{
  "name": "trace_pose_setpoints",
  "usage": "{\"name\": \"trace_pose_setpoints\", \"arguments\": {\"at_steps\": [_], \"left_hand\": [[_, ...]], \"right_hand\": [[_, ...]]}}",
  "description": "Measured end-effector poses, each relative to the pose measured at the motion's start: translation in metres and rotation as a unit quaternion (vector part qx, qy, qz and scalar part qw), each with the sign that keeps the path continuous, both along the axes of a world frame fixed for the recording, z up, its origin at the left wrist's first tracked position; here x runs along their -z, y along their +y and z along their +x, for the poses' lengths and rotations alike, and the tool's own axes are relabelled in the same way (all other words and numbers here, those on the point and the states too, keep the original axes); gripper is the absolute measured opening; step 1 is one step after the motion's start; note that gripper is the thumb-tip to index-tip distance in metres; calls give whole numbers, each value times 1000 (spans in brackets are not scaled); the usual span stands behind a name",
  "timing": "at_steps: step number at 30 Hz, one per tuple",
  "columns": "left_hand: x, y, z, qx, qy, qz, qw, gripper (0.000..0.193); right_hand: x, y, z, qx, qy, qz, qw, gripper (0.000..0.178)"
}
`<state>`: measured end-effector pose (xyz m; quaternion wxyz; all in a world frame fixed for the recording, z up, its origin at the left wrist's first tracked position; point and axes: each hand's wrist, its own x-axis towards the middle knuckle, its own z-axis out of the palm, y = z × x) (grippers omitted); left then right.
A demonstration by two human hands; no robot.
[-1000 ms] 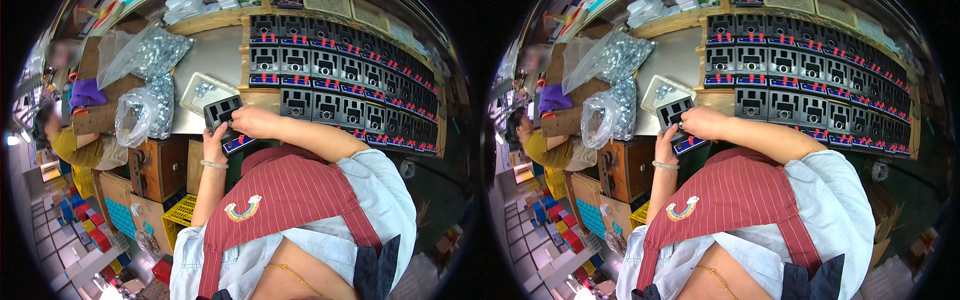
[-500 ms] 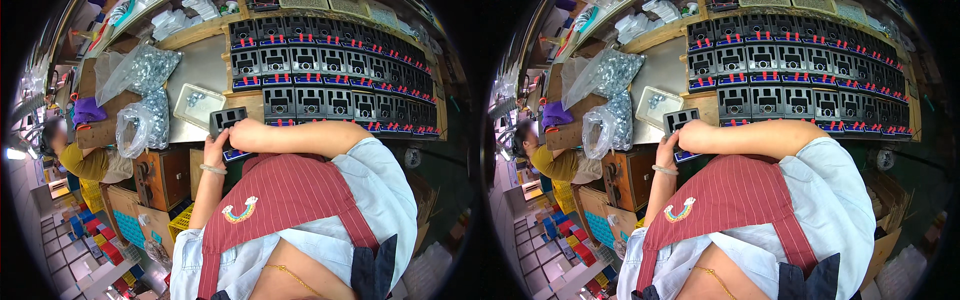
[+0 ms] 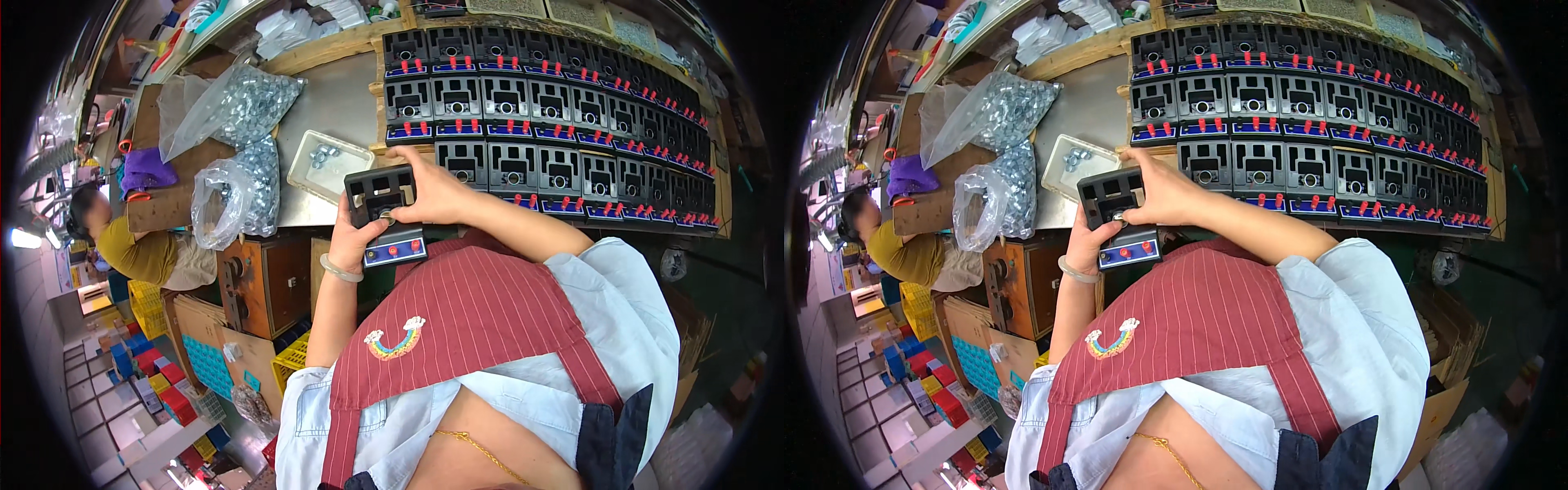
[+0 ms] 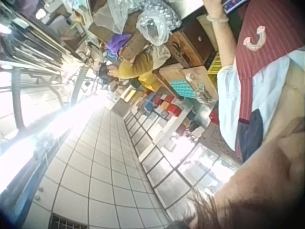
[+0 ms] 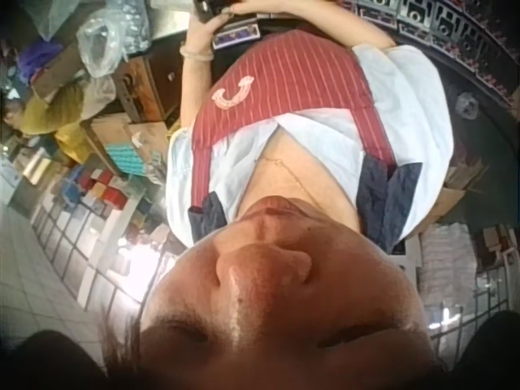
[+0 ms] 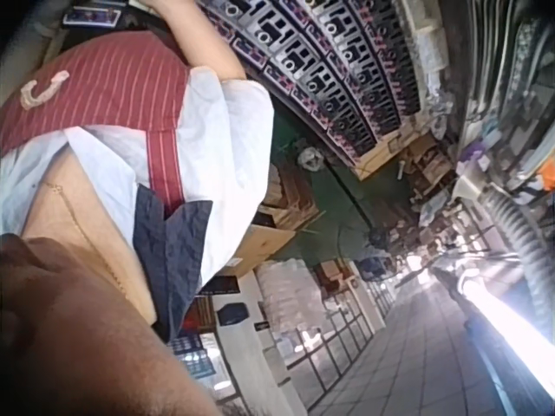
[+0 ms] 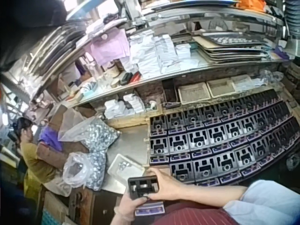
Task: Assembling, screwing together, and labeling electrical component modules at a warehouse workbench.
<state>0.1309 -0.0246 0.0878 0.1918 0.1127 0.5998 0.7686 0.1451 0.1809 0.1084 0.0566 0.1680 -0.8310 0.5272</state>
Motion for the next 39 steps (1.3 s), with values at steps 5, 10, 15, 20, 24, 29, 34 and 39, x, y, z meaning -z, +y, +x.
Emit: {"name": "trace_pose_setpoints", "arguments": {"at_steps": [5, 10, 15, 20, 24, 29, 34, 39], "left_hand": [[6, 5, -3, -43, 94, -51, 993, 86], [-13, 47, 14, -173, 514, -318, 777, 82], [-29, 61, 8, -96, 748, -371, 542, 54], [-15, 95, 15, -12, 840, -336, 426, 49], [-4, 109, 21, 87, 836, -328, 432, 39], [-38, 107, 8, 116, 804, -248, 528, 41], [-45, 90, -37, -7, 586, -220, 779, 59], [-49, 118, -38, 201, 201, -42, 958, 81]], "right_hand": [[20, -11, 3, 82, 131, -38, 987, 72], [22, 28, 9, -12, -35, -195, 980, 84], [34, 70, 34, -139, -299, -404, 853, 75], [28, 97, 57, -74, -275, -445, 849, 61], [34, 92, 55, 21, -176, -392, 903, 68], [43, 114, 58, 81, -99, -390, 912, 75], [29, 139, 75, 63, -113, -452, 883, 91], [14, 131, 82, 91, -41, -444, 891, 102]]}}
